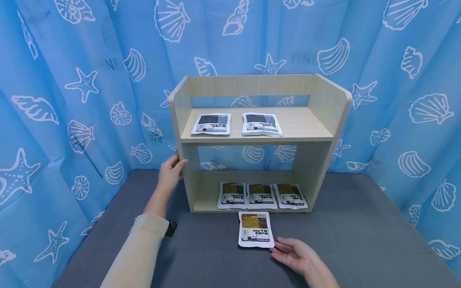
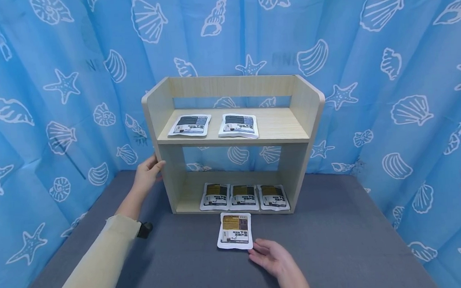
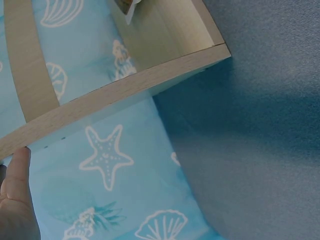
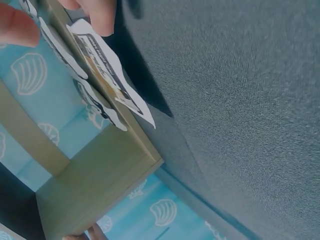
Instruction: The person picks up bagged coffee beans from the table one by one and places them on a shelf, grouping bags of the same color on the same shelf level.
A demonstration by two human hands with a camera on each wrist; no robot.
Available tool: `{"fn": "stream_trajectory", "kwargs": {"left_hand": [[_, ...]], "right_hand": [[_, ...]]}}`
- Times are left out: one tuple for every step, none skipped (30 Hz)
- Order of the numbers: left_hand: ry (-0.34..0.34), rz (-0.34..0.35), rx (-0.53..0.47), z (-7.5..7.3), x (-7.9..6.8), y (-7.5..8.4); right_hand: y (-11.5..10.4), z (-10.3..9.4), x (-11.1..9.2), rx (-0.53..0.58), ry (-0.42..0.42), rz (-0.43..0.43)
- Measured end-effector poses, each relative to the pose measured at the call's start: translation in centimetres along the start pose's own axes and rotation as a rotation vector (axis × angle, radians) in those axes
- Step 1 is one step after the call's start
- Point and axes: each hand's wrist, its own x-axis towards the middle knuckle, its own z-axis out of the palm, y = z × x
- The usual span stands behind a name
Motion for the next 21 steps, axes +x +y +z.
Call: {"fn": "stream_trajectory", "kwargs": {"left_hand": [[0.001, 0.001, 0.000, 0.0, 0.0, 0.0], [0.001, 0.001, 0.002, 0.0, 0.0, 0.0], [0.001, 0.001, 0.004, -0.1, 0.0, 0.0], [0.000, 0.002, 0.003, -0.1, 0.0, 0.0], [0.000, 0.001, 0.002, -0.1, 0.0, 0.0], [-0.002, 0.001, 0.001, -0.2, 0.0, 0.0], [-0.002, 0.002, -0.001, -0.2, 0.0, 0.0], [-0.003, 0.001, -0.004, -0.2, 0.1, 0.0], [-0.003, 0.002, -0.007, -0.2, 0.1, 0.0], [-0.003, 0.002, -0.009, -0.2, 0.1, 0.0], [-0.004, 0.002, -0.010, -0.2, 0.1, 0.0], [-0.004, 0.003, -0.012, -0.2, 0.1, 0.0], [-0.003, 0.002, -0.012, -0.2, 0.1, 0.0], [-0.003, 0.001, -0.011, -0.1, 0.1, 0.0], [-0.003, 0.000, -0.012, -0.2, 0.1, 0.0], [-0.002, -0.001, -0.012, -0.1, 0.1, 0.0], [-0.002, -0.003, -0.013, -0.1, 0.0, 0.0], [-0.001, -0.004, -0.015, -0.1, 0.0, 0.1], [-0.001, -0.005, -0.015, -0.1, 0.0, 0.1], [-0.001, -0.006, -0.017, -0.1, 0.0, 0.1], [-0.001, -0.007, -0.018, -0.1, 0.0, 0.1]], "right_hand": [[0.0, 0.1, 0.1, -0.010, -0.004, -0.007], [0.1, 0.2, 0.3, -0.022, -0.017, -0.011], [0.1, 0.4, 0.4, -0.030, -0.024, -0.012], [0.1, 0.4, 0.6, -0.031, -0.024, -0.011], [0.1, 0.6, 0.7, -0.035, -0.025, -0.012], [0.1, 0.7, 0.9, -0.036, -0.029, -0.011], [0.1, 0.7, 1.0, -0.039, -0.032, -0.008], [0.0, 0.8, 1.1, -0.038, -0.031, -0.002], [0.0, 0.9, 1.3, -0.036, -0.026, 0.004], [0.0, 1.0, 1.4, -0.034, -0.024, 0.009], [-0.1, 1.1, 1.5, -0.030, -0.027, 0.016], [-0.1, 1.2, 1.6, -0.022, -0.024, 0.021], [-0.1, 1.3, 1.8, -0.014, -0.023, 0.026], [-0.1, 1.4, 1.9, -0.007, -0.024, 0.027], [-0.1, 1.4, 2.0, -0.001, -0.023, 0.027], [0.0, 1.5, 2.0, 0.004, -0.023, 0.025], [0.0, 1.6, 2.1, 0.007, -0.024, 0.021], [0.1, 1.7, 2.1, 0.006, -0.024, 0.016], [0.2, 1.7, 2.2, 0.004, -0.025, 0.010], [0.2, 1.7, 2.2, 0.002, -0.025, 0.004], [0.3, 1.7, 2.3, -0.003, -0.024, -0.003]]}}
